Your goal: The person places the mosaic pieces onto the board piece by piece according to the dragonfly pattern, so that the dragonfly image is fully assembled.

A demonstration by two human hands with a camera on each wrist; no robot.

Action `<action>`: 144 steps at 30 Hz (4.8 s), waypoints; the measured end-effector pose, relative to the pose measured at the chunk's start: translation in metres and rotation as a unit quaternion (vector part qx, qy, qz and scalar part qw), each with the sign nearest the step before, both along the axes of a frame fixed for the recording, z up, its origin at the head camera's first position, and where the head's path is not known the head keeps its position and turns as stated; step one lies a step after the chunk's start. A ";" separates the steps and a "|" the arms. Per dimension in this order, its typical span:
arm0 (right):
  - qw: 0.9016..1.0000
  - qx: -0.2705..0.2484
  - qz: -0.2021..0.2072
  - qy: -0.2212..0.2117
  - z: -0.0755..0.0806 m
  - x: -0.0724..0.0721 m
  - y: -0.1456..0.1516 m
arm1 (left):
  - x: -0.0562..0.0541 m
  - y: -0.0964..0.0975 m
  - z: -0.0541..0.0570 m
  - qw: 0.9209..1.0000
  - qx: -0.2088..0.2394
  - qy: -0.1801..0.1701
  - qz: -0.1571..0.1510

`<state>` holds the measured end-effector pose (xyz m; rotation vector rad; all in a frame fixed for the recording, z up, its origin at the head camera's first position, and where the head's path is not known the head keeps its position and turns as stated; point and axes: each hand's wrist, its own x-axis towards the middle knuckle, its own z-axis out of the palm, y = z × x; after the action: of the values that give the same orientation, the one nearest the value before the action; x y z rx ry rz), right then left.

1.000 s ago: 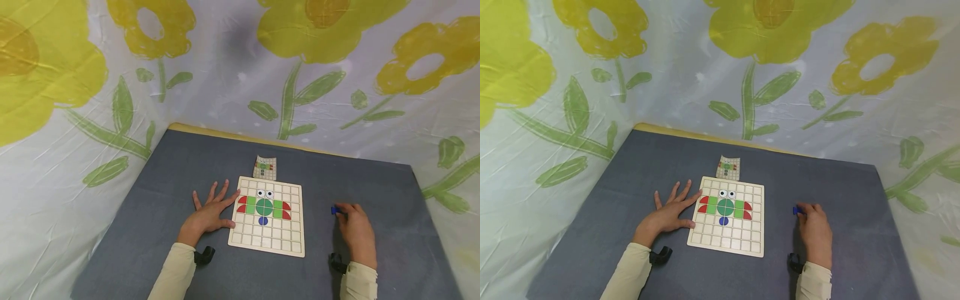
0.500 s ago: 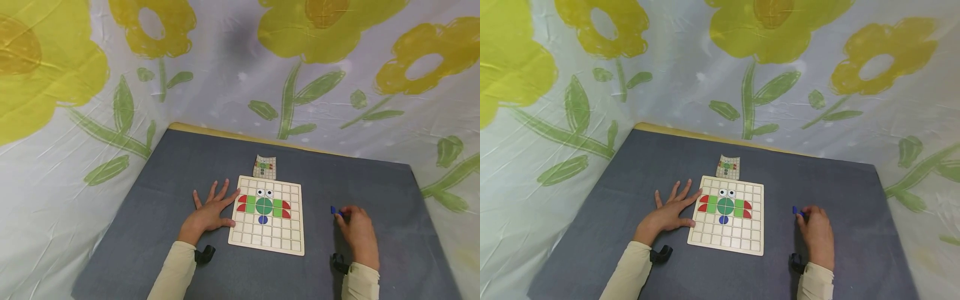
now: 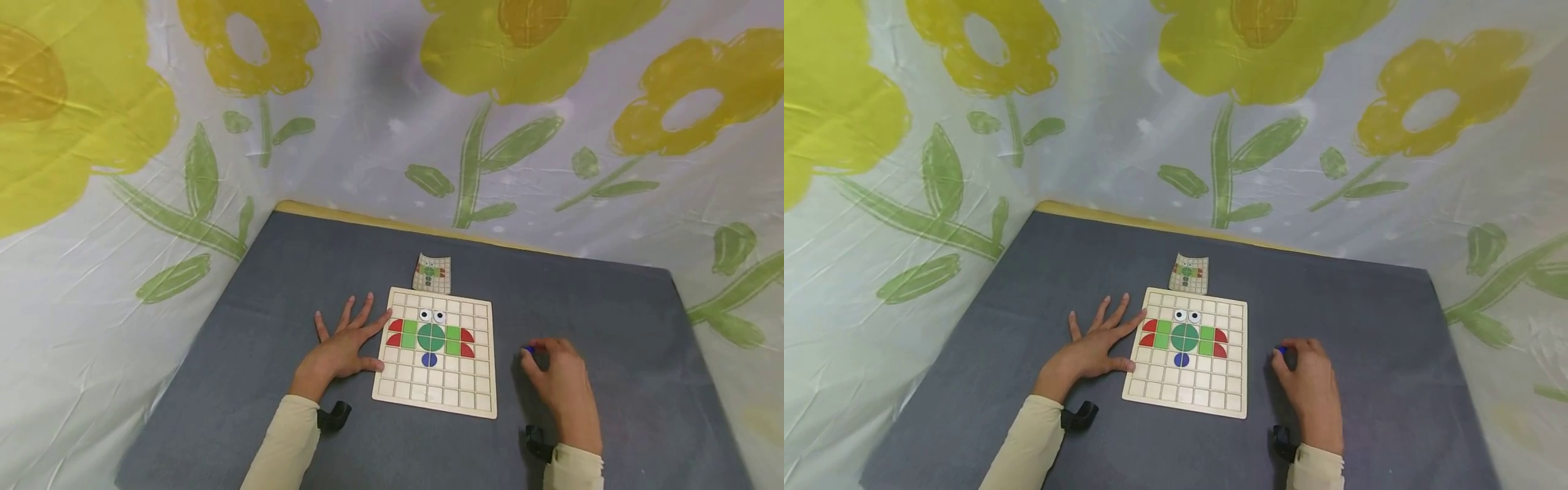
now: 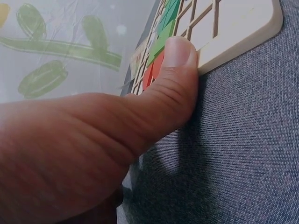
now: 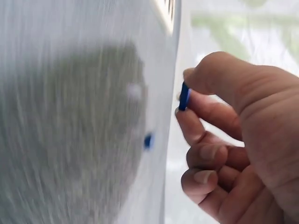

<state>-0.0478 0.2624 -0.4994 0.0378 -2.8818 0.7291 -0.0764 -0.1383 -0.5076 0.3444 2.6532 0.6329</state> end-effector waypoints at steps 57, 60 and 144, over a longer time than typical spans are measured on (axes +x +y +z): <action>0.968 0.059 0.240 0.031 -0.016 0.025 -0.139 | -0.002 -0.003 -0.006 1.000 0.005 0.011 -0.012; 0.968 0.058 0.242 0.028 -0.016 0.025 -0.139 | -0.002 -0.003 -0.006 1.000 0.007 0.010 -0.012; 0.999 0.036 -0.013 -0.030 -0.010 -0.016 0.026 | 0.000 -0.003 -0.005 1.000 0.006 0.005 -0.002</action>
<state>-0.0634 0.2883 -0.5096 -0.0123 -2.9595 0.6334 -0.0766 -0.1408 -0.5125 0.3572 2.6576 0.6488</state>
